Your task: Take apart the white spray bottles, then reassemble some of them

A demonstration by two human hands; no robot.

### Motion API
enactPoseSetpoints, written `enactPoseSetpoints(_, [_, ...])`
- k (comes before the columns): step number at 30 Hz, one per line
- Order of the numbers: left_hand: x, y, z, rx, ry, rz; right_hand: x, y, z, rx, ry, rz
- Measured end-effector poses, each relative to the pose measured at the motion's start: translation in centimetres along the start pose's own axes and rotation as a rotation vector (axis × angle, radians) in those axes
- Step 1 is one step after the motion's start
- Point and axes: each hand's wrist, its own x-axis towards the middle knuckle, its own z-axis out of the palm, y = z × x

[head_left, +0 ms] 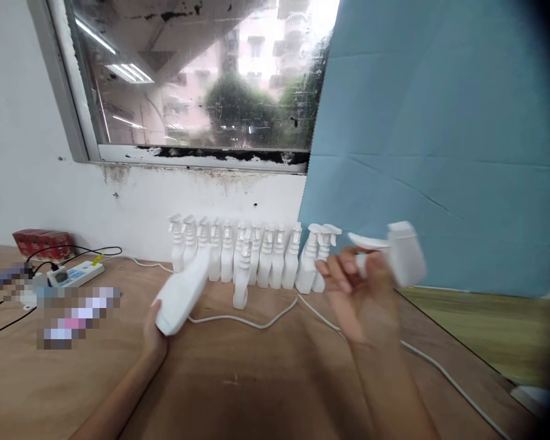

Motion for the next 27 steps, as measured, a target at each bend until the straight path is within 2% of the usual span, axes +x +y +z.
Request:
enactPoseSetpoints(2, [2.8,1.0,-1.1,0.074,0.088,0.129,0.2,-1.6,-0.3,-0.005,0.004,-0.033])
enactPoseSetpoints(4, [5.1,1.9,-2.4,0.181,0.116,0.226,0.3,-2.5,-0.4,-0.043,0.029,-0.003])
enactPoseSetpoints(6, [7.0,2.8,-3.7,0.318,0.134,0.280,0.4,-2.6,-0.4,-0.093,0.052,0.088])
enactPoseSetpoints(8, [8.3,3.4,-4.8,0.482,0.164,0.289,0.5,-1.7,-0.5,-0.130,0.032,0.272])
enactPoseSetpoints(11, [9.5,4.0,-5.8,0.725,0.192,0.275,0.2,0.9,-1.0,-0.076,-0.056,0.662])
enactPoseSetpoints(13, [9.9,4.3,-6.0,0.851,0.170,0.275,-0.9,3.4,-1.7,0.023,-0.097,0.881])
enactPoseSetpoints(16, [10.1,4.7,-5.7,0.971,0.118,0.280,-3.9,7.6,-3.5,0.083,-0.032,0.997])
enactPoseSetpoints(18, [10.1,4.8,-5.4,1.019,0.095,0.284,-6.2,10.3,-4.8,0.120,-0.037,1.091])
enactPoseSetpoints(20, [10.1,4.8,-5.2,1.047,0.089,0.296,-8.1,12.4,-5.9,0.175,-0.058,1.121])
enactPoseSetpoints(23, [10.0,4.7,-5.1,1.045,0.097,0.326,-9.9,14.5,-7.1,0.209,-0.032,1.083])
enactPoseSetpoints(27, [9.2,4.5,-5.4,0.952,0.159,0.391,-11.2,15.9,-7.9,0.078,-0.029,1.034])
